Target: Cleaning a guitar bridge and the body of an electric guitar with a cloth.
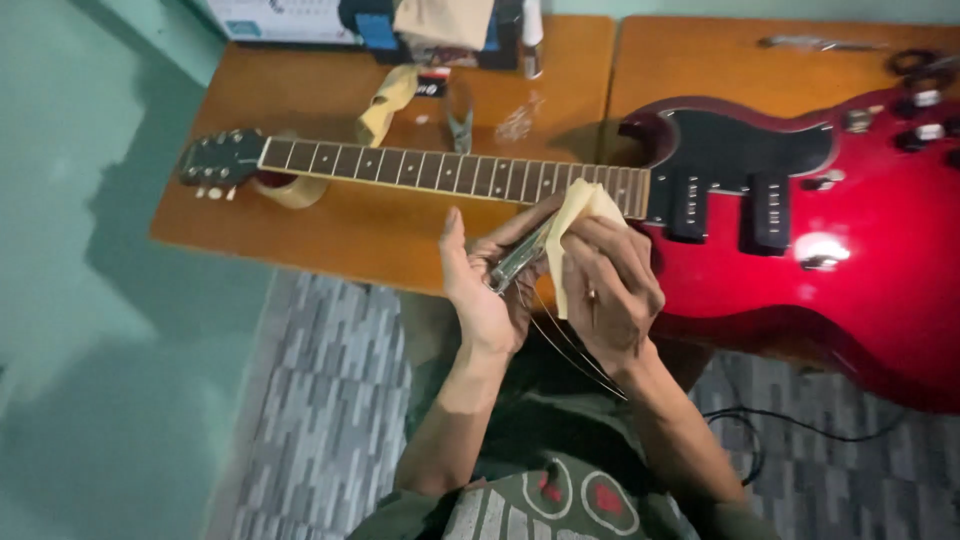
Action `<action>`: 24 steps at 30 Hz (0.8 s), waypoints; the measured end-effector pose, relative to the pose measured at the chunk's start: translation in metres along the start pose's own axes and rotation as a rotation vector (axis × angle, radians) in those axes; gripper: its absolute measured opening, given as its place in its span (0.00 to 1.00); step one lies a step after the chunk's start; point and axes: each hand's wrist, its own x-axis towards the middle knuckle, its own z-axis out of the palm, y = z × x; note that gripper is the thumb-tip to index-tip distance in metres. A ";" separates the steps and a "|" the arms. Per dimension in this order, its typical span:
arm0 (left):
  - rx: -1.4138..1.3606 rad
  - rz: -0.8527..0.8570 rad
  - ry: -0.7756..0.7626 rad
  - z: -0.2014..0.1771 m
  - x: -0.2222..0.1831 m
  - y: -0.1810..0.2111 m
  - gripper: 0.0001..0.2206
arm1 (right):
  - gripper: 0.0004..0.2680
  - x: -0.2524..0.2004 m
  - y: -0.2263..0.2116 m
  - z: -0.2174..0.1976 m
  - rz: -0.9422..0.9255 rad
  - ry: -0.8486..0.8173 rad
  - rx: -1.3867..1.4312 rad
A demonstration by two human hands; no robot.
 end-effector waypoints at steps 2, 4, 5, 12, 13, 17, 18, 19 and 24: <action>0.126 0.085 0.077 -0.005 0.003 -0.005 0.44 | 0.07 -0.008 0.006 0.009 0.032 -0.044 0.055; 0.111 0.057 0.107 0.001 -0.004 0.001 0.44 | 0.07 -0.016 -0.001 0.005 0.059 -0.059 0.061; 0.081 0.029 0.122 0.005 -0.007 0.003 0.44 | 0.07 -0.018 -0.004 0.002 0.068 -0.077 0.055; 0.093 0.090 0.270 0.009 -0.002 -0.013 0.43 | 0.06 -0.032 0.029 0.006 0.138 -0.029 0.034; 0.092 0.091 0.269 -0.017 0.001 -0.017 0.43 | 0.07 -0.038 0.029 0.006 0.114 -0.009 0.035; 0.000 0.086 0.242 0.009 -0.005 -0.019 0.43 | 0.09 -0.052 0.024 0.006 0.034 0.055 0.049; 0.000 0.089 0.245 0.015 -0.008 -0.016 0.43 | 0.09 -0.049 0.013 0.007 0.034 0.054 0.053; 0.053 0.062 0.188 0.021 -0.010 -0.014 0.45 | 0.08 -0.046 0.002 0.008 0.054 0.035 0.106; 0.098 0.081 0.201 0.022 -0.013 -0.021 0.46 | 0.07 -0.027 0.017 -0.005 0.082 -0.027 0.033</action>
